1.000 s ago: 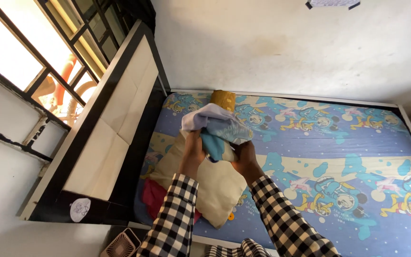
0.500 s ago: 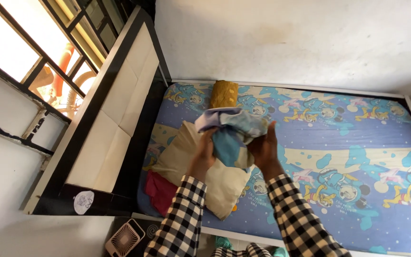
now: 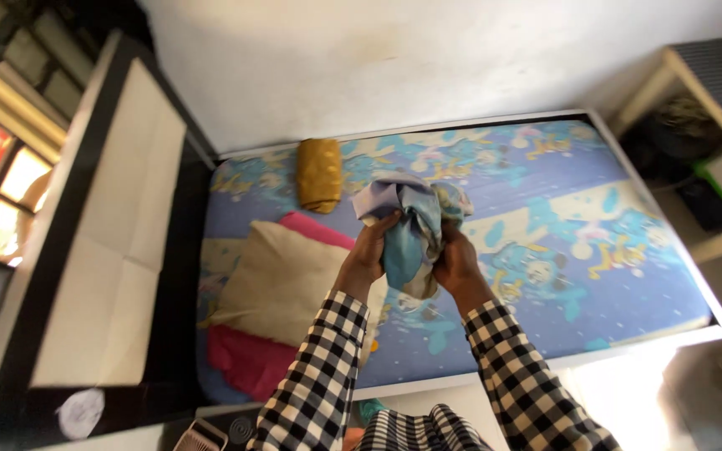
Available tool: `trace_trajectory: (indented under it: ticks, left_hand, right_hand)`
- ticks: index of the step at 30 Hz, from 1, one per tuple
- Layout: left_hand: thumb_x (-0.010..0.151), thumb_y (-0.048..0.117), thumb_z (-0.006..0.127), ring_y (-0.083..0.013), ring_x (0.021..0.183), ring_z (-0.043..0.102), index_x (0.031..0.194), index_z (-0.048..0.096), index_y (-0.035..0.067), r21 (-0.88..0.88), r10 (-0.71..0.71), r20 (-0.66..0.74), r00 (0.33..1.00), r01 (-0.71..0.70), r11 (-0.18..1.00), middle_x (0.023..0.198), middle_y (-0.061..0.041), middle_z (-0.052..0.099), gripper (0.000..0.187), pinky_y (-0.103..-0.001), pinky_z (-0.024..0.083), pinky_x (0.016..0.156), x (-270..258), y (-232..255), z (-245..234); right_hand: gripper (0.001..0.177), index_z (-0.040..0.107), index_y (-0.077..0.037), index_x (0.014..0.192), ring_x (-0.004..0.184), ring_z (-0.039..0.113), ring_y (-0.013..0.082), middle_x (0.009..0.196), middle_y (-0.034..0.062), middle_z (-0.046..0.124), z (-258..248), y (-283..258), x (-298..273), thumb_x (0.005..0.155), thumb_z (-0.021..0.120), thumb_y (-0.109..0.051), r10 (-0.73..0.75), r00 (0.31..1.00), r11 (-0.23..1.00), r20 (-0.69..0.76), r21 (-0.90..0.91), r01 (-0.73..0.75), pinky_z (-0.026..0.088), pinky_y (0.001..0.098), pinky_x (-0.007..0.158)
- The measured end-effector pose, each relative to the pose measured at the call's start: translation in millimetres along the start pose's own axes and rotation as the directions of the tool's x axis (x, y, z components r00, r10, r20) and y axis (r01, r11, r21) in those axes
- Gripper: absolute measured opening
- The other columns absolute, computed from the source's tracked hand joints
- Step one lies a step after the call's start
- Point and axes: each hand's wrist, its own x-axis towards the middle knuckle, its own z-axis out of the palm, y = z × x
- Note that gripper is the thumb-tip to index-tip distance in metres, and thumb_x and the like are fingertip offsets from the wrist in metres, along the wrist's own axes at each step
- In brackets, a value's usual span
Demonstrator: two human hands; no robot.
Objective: Gathering pillowcases and clothes and putting them into a laundry basket.
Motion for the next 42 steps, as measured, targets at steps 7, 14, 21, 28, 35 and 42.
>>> trace_trajectory:
  ticks: [7,14,21,28,35,42]
  left_hand:
    - [0.094,0.016,0.072,-0.0234,0.087,0.071,0.118,0.067,0.005,0.108,0.062,0.055,0.997,-0.068,0.992,0.101,-0.009,0.072,0.027,-0.039,0.06,0.075,6,-88,56]
    - [0.093,0.012,0.072,-0.0222,0.09,0.072,0.118,0.068,0.002,0.133,0.029,0.141,0.99,-0.048,0.99,0.104,-0.009,0.072,0.027,-0.038,0.061,0.077,-43,-165,121]
    - [0.093,0.018,0.072,-0.0212,0.09,0.071,0.119,0.067,0.006,0.252,-0.191,0.218,0.957,0.133,0.958,0.103,-0.007,0.072,0.029,-0.037,0.061,0.078,-112,-237,197]
    - [0.094,0.022,0.071,-0.0238,0.095,0.073,0.124,0.067,0.001,0.424,-0.378,0.222,0.899,0.26,0.867,0.111,-0.012,0.073,0.037,-0.038,0.062,0.081,-148,-311,246]
    - [0.091,0.026,0.072,-0.0255,0.108,0.07,0.137,0.055,0.002,0.595,-0.369,0.246,0.897,0.16,0.787,0.125,-0.014,0.069,0.054,-0.038,0.061,0.089,-157,-370,276]
    - [0.097,0.03,0.067,-0.0245,0.11,0.068,0.138,0.054,0.002,0.39,-0.595,0.416,0.688,0.456,0.8,0.123,-0.012,0.067,0.051,-0.037,0.059,0.093,-151,-416,285]
  right_hand:
    - [0.034,0.059,0.005,0.134,0.11,0.066,0.024,0.125,0.014,0.067,-124,-23,-65,0.112,0.052,-0.021,-0.128,0.989,0.987,0.073,0.105,0.12,0.054,0.0375,0.093]
    - [0.047,0.05,-0.017,0.14,0.113,0.066,0.0252,0.128,0.0063,0.065,-126,-64,-204,0.095,0.057,-0.032,-0.137,0.961,0.986,-0.239,-0.123,0.11,0.057,0.047,0.089]
    - [0.067,0.051,-0.009,0.147,0.126,0.06,0.0268,0.143,0.0096,0.059,-256,-42,-275,0.101,0.056,-0.058,-0.237,0.97,0.939,0.053,0.268,0.214,0.053,0.0457,0.107]
    - [0.067,0.056,-0.008,0.142,0.119,0.064,0.0264,0.133,0.0135,0.063,-282,-77,-385,0.1,0.053,-0.06,-0.44,0.898,0.887,0.006,0.158,0.434,0.057,0.0432,0.095]
    - [0.057,0.047,-0.007,0.147,0.119,0.065,0.0237,0.133,0.0131,0.063,-291,-95,-450,0.106,0.05,-0.046,-0.595,0.793,0.781,-0.133,0.137,0.609,0.058,0.0405,0.099]
    - [0.05,0.05,-0.003,0.143,0.109,0.069,0.0224,0.127,0.0155,0.065,-312,-97,-468,0.104,0.052,-0.035,-0.552,0.778,0.761,-0.298,0.202,0.617,0.062,0.0362,0.09]
